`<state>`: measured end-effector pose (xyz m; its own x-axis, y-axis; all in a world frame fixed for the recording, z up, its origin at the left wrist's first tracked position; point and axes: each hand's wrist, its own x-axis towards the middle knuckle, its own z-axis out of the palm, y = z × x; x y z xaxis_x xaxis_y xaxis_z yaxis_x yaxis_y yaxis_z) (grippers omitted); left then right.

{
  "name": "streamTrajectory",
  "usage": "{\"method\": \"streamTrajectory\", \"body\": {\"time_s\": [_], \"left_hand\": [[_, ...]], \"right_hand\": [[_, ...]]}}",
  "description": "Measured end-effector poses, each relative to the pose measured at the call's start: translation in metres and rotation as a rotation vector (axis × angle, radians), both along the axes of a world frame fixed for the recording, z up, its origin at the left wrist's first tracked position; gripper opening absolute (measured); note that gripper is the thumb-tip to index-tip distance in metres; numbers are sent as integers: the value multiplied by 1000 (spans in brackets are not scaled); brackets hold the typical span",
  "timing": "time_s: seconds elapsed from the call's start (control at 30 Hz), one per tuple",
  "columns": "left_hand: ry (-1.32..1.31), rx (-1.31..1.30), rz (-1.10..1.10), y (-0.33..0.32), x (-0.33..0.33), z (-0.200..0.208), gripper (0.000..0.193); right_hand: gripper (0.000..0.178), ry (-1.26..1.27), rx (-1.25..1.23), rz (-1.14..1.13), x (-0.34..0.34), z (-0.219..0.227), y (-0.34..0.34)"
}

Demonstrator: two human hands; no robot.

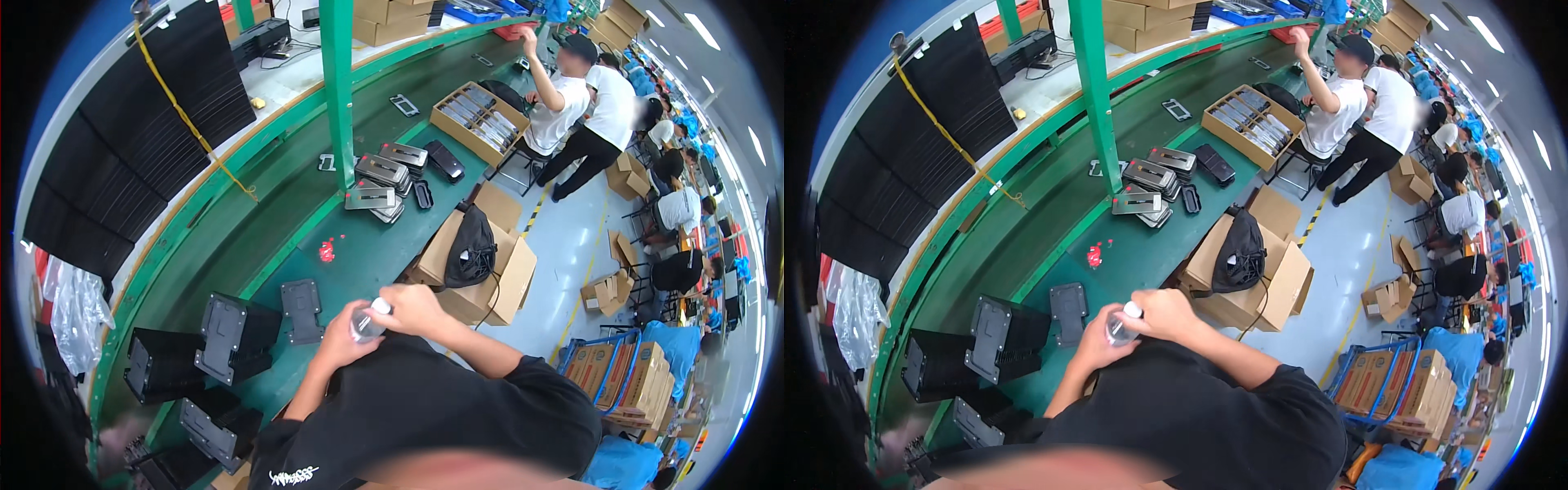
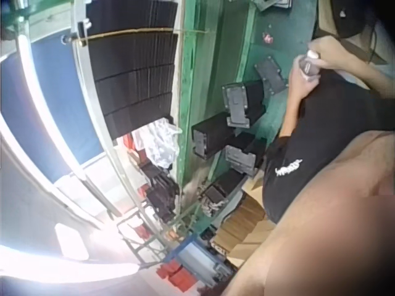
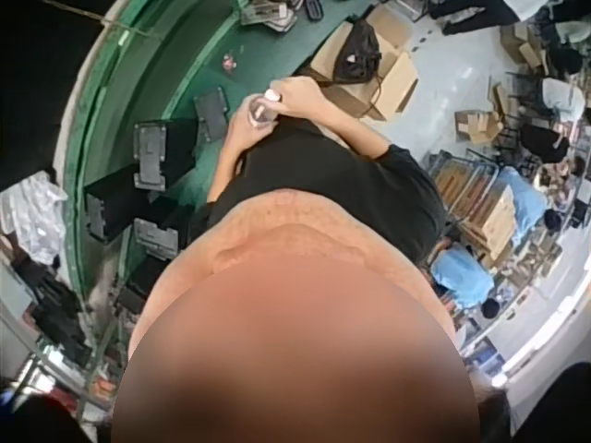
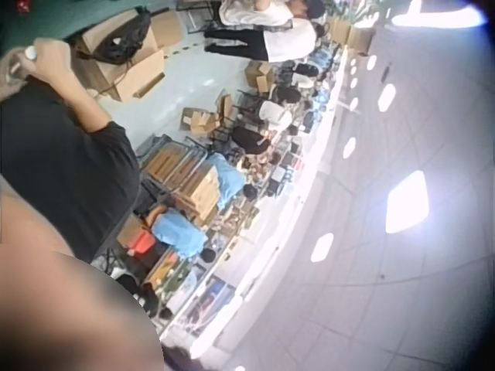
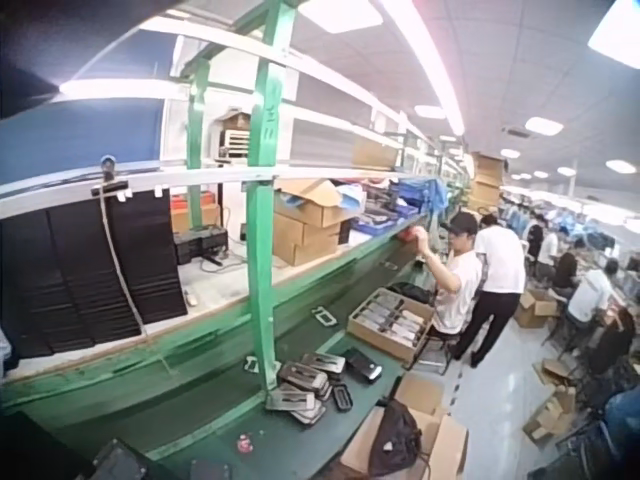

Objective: Assembling and inspecting electronic housings and components on a factory production line.

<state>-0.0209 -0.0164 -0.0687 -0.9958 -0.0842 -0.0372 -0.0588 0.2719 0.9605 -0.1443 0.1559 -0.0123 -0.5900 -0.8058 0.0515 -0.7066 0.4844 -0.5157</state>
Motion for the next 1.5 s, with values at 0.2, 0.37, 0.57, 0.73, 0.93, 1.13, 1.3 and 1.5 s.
{"method": "streamTrajectory", "body": {"time_s": [0.2, 0.37, 0.57, 0.73, 0.93, 1.13, 1.3, 1.5], "left_hand": [[-289, 35, -157, -74, 116, 0, 84], [-281, 428, -198, -88, 214, 29, 90], [-13, 232, 377, -68, 257, 138, 80], [512, -797, 732, -51, 222, 242, 81], [812, -1355, 943, -71, 212, 293, 91], [1238, -1433, 1099, -84, 188, 316, 41], [1517, -1544, 1001, -105, 180, 350, 41], [1551, -1621, 860, -100, 185, 373, 45]], "right_hand": [[42, -250, -124, 505, 62, -48, -59], [30, -436, -358, 1126, 92, -1, -126], [40, -788, -483, 1081, 80, 41, -169], [39, -1002, -434, 771, 53, 20, -184], [36, -944, -361, 700, 36, 13, -177], [34, -984, -355, 622, 29, -18, -170], [34, -964, -336, 614, 30, -15, -176], [33, -910, -345, 627, 35, -1, -169]]}}
